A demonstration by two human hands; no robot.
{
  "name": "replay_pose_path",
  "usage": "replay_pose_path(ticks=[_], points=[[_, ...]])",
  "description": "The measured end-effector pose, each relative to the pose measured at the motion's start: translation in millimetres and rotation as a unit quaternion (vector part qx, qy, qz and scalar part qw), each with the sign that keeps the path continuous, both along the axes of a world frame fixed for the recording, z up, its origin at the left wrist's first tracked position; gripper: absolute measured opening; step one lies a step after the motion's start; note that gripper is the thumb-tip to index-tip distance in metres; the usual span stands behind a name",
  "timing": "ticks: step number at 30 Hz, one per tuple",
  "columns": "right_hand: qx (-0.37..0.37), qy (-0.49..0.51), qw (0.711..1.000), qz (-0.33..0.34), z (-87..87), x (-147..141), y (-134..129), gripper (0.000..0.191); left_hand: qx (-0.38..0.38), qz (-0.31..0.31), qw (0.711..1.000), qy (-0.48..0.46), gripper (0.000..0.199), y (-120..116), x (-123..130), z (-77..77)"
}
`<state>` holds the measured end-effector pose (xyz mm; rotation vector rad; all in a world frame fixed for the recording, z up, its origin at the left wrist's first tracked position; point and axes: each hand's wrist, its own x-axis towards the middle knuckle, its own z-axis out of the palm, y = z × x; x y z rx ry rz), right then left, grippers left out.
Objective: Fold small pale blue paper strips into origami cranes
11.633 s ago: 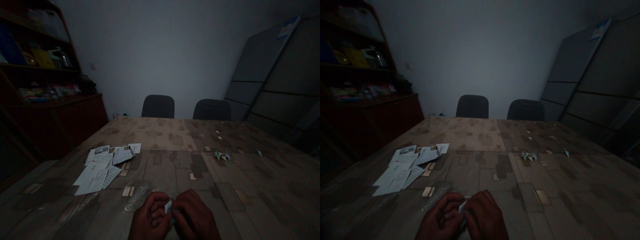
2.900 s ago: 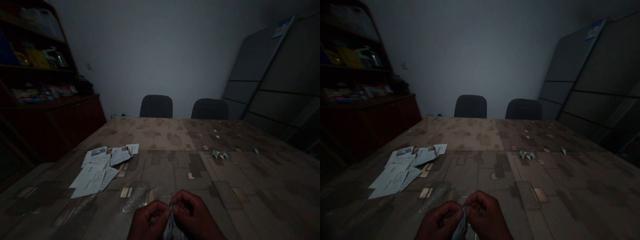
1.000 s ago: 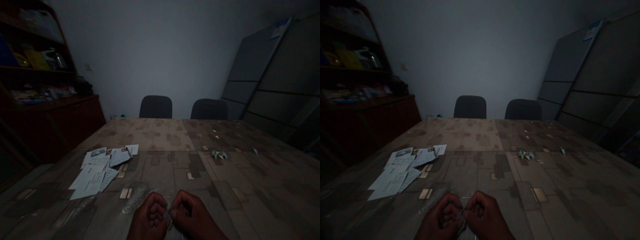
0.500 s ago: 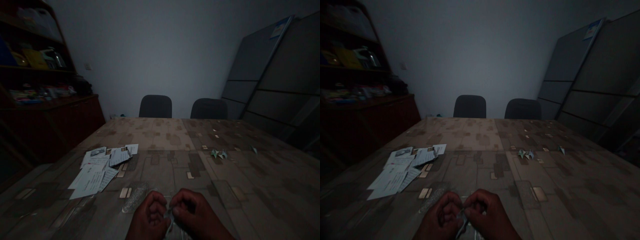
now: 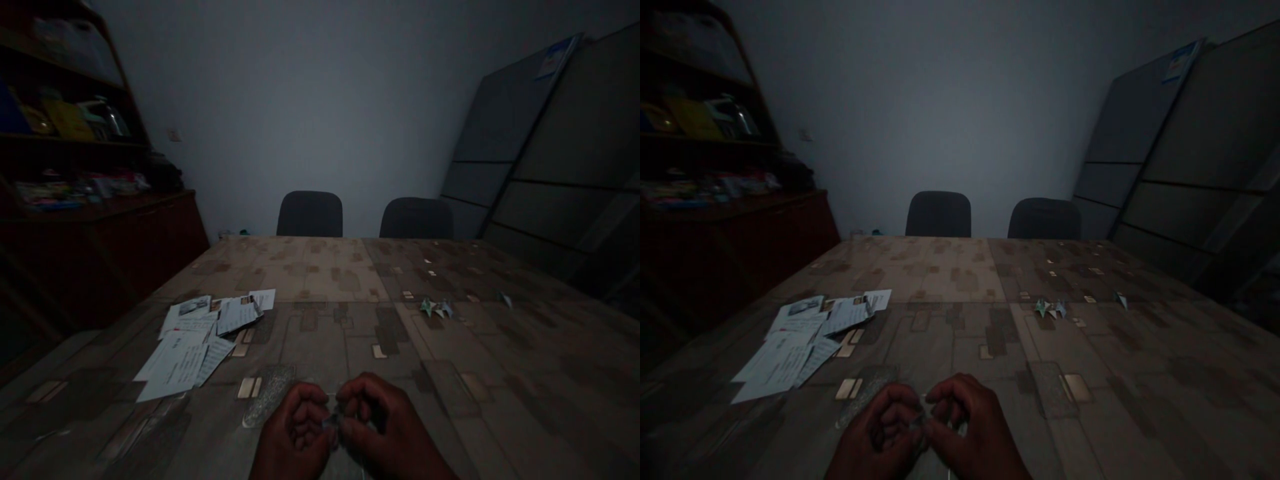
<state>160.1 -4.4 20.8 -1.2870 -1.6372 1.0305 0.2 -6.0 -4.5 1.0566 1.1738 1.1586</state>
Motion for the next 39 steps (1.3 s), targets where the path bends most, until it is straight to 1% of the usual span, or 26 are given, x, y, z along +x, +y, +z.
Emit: replay_pose_path(ticks=[4, 7, 12, 15, 19, 22, 26, 28, 30, 33, 35, 37, 39], points=[[0.03, -0.033, 0.999, 0.009, -2.0, -0.4, 0.3, 0.019, -0.004, 0.0, 1.0, 0.011, 0.024, -1.7, 1.8, -2.2], [0.025, -0.029, 0.999, 0.008, -2.2, -0.8, 0.9, 0.014, -0.009, -0.007, 1.0, 0.011, 0.025, -2.0, 1.7, -2.9], [-0.028, 0.023, 0.999, -0.01, -7.6, -2.5, 1.2, 0.005, -0.007, -0.038, 0.999, -0.007, 0.025, -2.2, 0.1, -0.6], [-0.077, 0.058, 0.995, -0.028, -10.5, -3.7, 1.4, 0.005, 0.0, -0.044, 0.999, -0.005, 0.024, -2.1, -0.3, 2.3], [-0.092, 0.066, 0.993, -0.015, -5.4, -3.2, 2.2, 0.005, -0.003, -0.043, 0.999, 0.016, 0.023, -1.7, 0.0, 5.1], [-0.084, 0.059, 0.995, 0.003, -0.6, -2.3, 2.6, 0.002, -0.004, -0.041, 0.999, 0.011, 0.025, -1.4, 0.0, 5.1], [-0.061, 0.059, 0.996, -0.013, -1.6, -2.7, 1.8, 0.005, -0.006, -0.053, 0.999, 0.012, 0.025, -0.5, -0.8, 4.2], [-0.053, 0.068, 0.996, -0.017, -2.8, -2.9, 1.6, 0.009, -0.007, -0.057, 0.998, 0.011, 0.025, 0.0, -1.2, 4.3], [-0.054, 0.09, 0.994, -0.017, -2.5, -2.1, 1.9, 0.018, -0.005, -0.056, 0.998, 0.009, 0.025, 0.3, -1.4, 4.7], [-0.061, 0.121, 0.99, -0.046, 0.8, 1.3, 2.4, 0.031, -0.015, -0.051, 0.999, 0.003, 0.026, 0.3, -1.7, 5.7], [-0.05, 0.113, 0.991, -0.051, 3.7, 3.6, 2.1, 0.03, -0.027, -0.045, 0.998, -0.016, 0.026, 0.5, -2.0, 6.3], [-0.047, 0.098, 0.993, -0.034, 5.9, 4.3, 1.1, 0.02, -0.034, -0.043, 0.998, -0.042, 0.028, 0.9, -2.4, 6.5], [-0.025, 0.061, 0.998, -0.009, 6.8, 3.1, 0.4, 0.009, -0.03, -0.044, 0.997, -0.053, 0.029, 1.2, -2.7, 6.1]])
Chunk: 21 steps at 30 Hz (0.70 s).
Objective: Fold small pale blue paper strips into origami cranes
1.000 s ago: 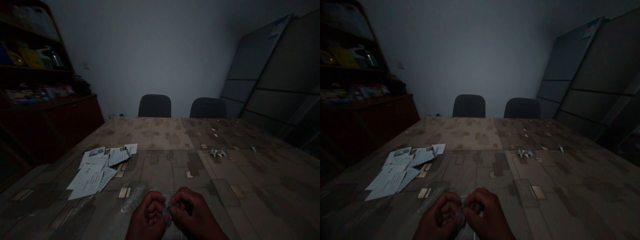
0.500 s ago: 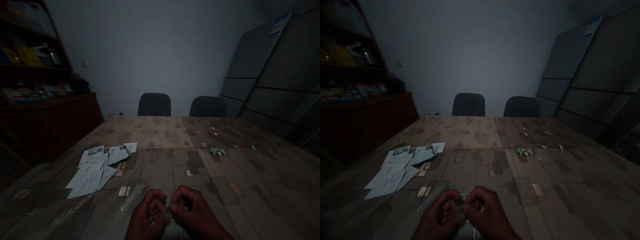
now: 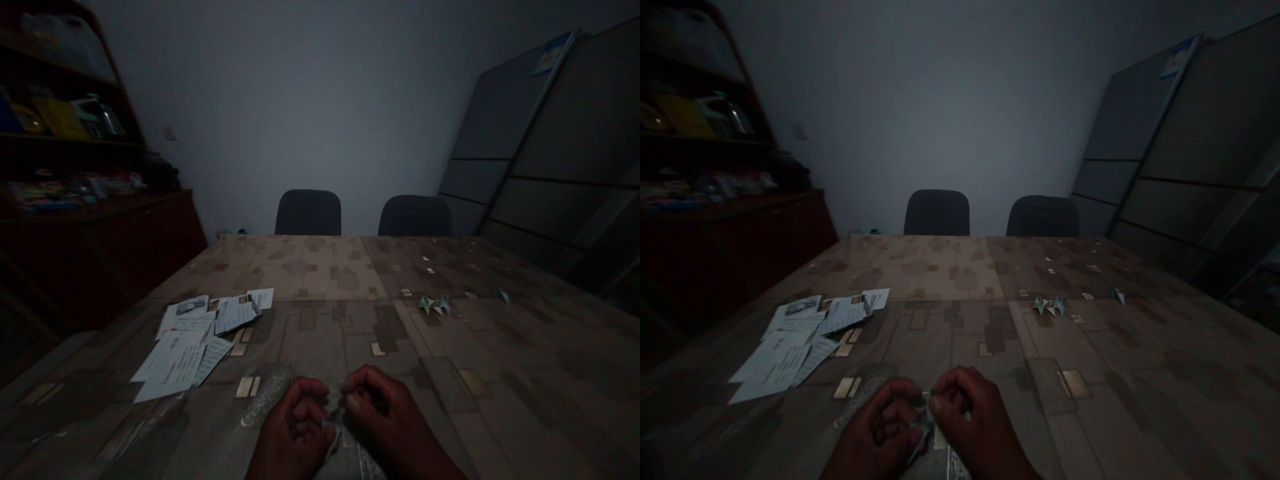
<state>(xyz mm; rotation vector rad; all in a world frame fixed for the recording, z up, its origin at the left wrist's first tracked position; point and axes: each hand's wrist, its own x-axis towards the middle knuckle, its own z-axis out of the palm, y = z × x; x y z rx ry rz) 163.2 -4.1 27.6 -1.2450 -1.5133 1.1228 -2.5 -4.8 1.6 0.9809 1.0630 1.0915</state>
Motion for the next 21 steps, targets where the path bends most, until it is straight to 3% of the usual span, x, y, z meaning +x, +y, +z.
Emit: replay_pose_path(ticks=[3, 5, 8, 15, 21], points=[[0.044, -0.064, 0.997, 0.024, -2.5, -3.6, 0.6, 0.004, 0.008, -0.005, 1.0, 0.015, 0.029, -0.1, 0.0, -1.3], [0.041, -0.071, 0.997, 0.011, -5.9, -5.5, 1.8, 0.011, 0.015, -0.011, 0.999, 0.031, 0.029, -0.4, 0.4, -2.2], [0.017, -0.047, 0.999, -0.017, -9.5, -6.1, 3.2, 0.017, 0.02, -0.014, 0.999, 0.03, 0.03, -0.1, 1.5, -3.1], [-0.034, -0.022, 0.999, 0.035, -8.5, -5.1, 3.7, 0.009, 0.003, 0.034, 0.999, 0.009, 0.037, 0.0, 4.8, 1.8], [-0.058, 0.039, 0.998, 0.001, -13.4, -4.4, 4.2, 0.015, 0.006, 0.029, 0.999, 0.016, 0.043, -2.7, 4.0, 3.1]])
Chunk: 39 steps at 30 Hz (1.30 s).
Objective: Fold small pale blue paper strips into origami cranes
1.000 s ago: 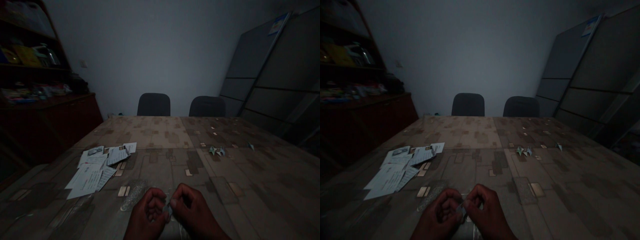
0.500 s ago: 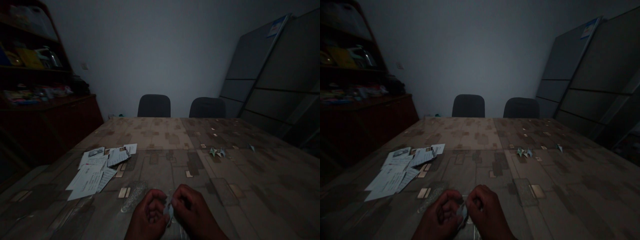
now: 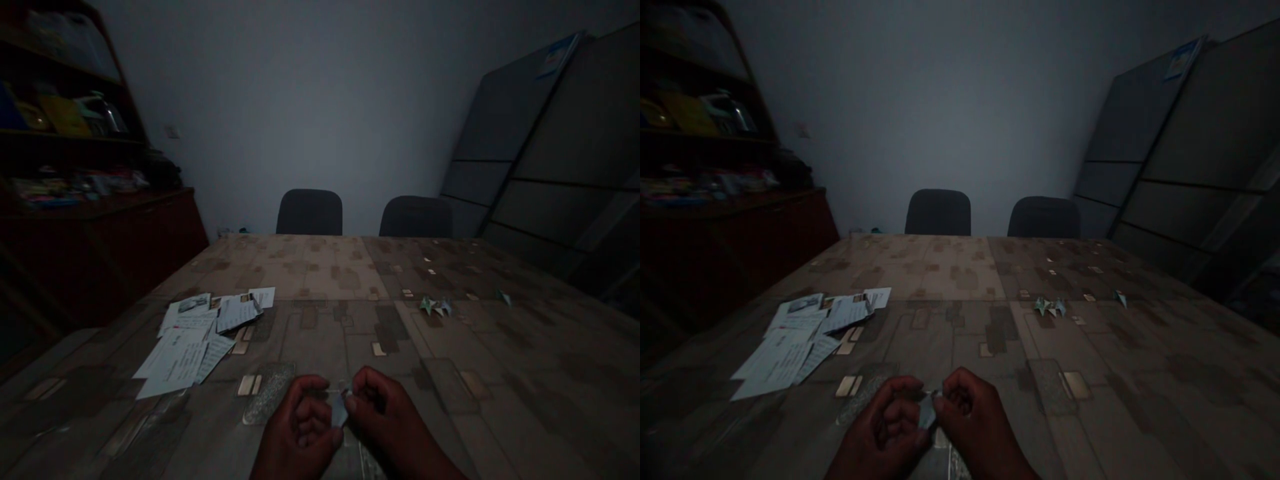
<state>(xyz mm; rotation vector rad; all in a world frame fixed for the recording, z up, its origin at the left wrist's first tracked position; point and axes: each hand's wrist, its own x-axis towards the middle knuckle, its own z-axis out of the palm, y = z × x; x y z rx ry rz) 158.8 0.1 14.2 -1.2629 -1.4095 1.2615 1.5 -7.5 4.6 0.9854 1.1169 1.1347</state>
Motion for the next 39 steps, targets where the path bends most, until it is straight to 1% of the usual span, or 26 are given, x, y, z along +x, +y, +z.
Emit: replay_pose_path(ticks=[5, 8, 11, 15, 20, 22, 24, 27, 29, 31, 32, 33, 34, 35, 37, 38, 39], points=[[-0.023, 0.046, 0.998, 0.037, 0.2, 2.1, -1.3, 0.023, 0.009, -0.036, 0.999, 0.015, 0.033, 1.1, -3.3, -7.2], [-0.045, 0.09, 0.994, 0.047, -1.7, 2.6, 0.3, 0.029, -0.001, -0.061, 0.998, -0.015, 0.035, 2.1, -3.4, -10.4], [-0.063, 0.084, 0.994, 0.033, -0.7, 4.9, 2.9, 0.028, -0.027, -0.079, 0.994, -0.065, 0.042, 3.9, -3.7, -10.4], [-0.07, 0.073, 0.995, 0.017, 4.4, 8.6, 3.9, 0.025, -0.034, -0.116, 0.989, -0.081, 0.047, 7.7, -6.0, -9.2], [-0.064, 0.054, 0.996, 0.01, 5.9, 7.3, 1.4, 0.02, -0.054, -0.111, 0.988, -0.094, 0.049, 8.1, -6.5, -6.6], [-0.057, 0.044, 0.997, 0.015, 5.5, 5.2, 0.4, 0.018, -0.057, -0.098, 0.991, -0.075, 0.042, 6.8, -5.0, -3.7], [-0.053, 0.031, 0.998, 0.025, 5.4, 3.1, -0.6, 0.017, -0.051, -0.087, 0.995, -0.029, 0.032, 5.6, -2.7, -0.9], [-0.035, -0.009, 0.999, 0.031, 7.0, 1.8, -1.4, 0.014, -0.027, -0.087, 0.995, 0.051, 0.029, 4.2, -0.3, -0.5], [0.009, -0.084, 0.996, 0.023, 8.7, 3.4, -0.7, 0.012, -0.01, -0.1, 0.991, 0.086, 0.033, 3.8, -1.8, -3.0], [0.061, -0.176, 0.982, 0.012, 10.1, 6.3, 1.1, 0.013, 0.02, -0.122, 0.983, 0.136, 0.033, 4.5, -7.2, -6.0], [0.075, -0.21, 0.975, 0.009, 10.4, 7.9, 2.2, 0.014, 0.049, -0.133, 0.973, 0.182, 0.031, 5.3, -11.2, -7.3], [0.083, -0.238, 0.968, 0.007, 10.5, 9.2, 3.3, 0.015, 0.099, -0.145, 0.954, 0.245, 0.027, 6.4, -15.6, -8.4], [0.084, -0.259, 0.962, 0.006, 10.4, 10.1, 4.0, 0.016, 0.162, -0.147, 0.922, 0.32, 0.022, 7.7, -20.0, -9.4], [0.083, -0.276, 0.957, 0.006, 10.3, 10.6, 4.5, 0.017, 0.233, -0.15, 0.882, 0.38, 0.02, 8.9, -23.9, -10.6], [0.084, -0.305, 0.949, 0.005, 9.8, 10.3, 4.2, 0.017, 0.38, -0.186, 0.795, 0.434, 0.03, 10.5, -28.4, -14.1], [0.086, -0.315, 0.945, 0.005, 9.5, 9.8, 3.8, 0.017, 0.432, -0.189, 0.758, 0.452, 0.035, 10.5, -28.6, -16.6], [0.087, -0.322, 0.943, 0.006, 9.2, 9.3, 3.2, 0.017, 0.449, -0.172, 0.734, 0.479, 0.036, 9.9, -27.6, -19.5]])
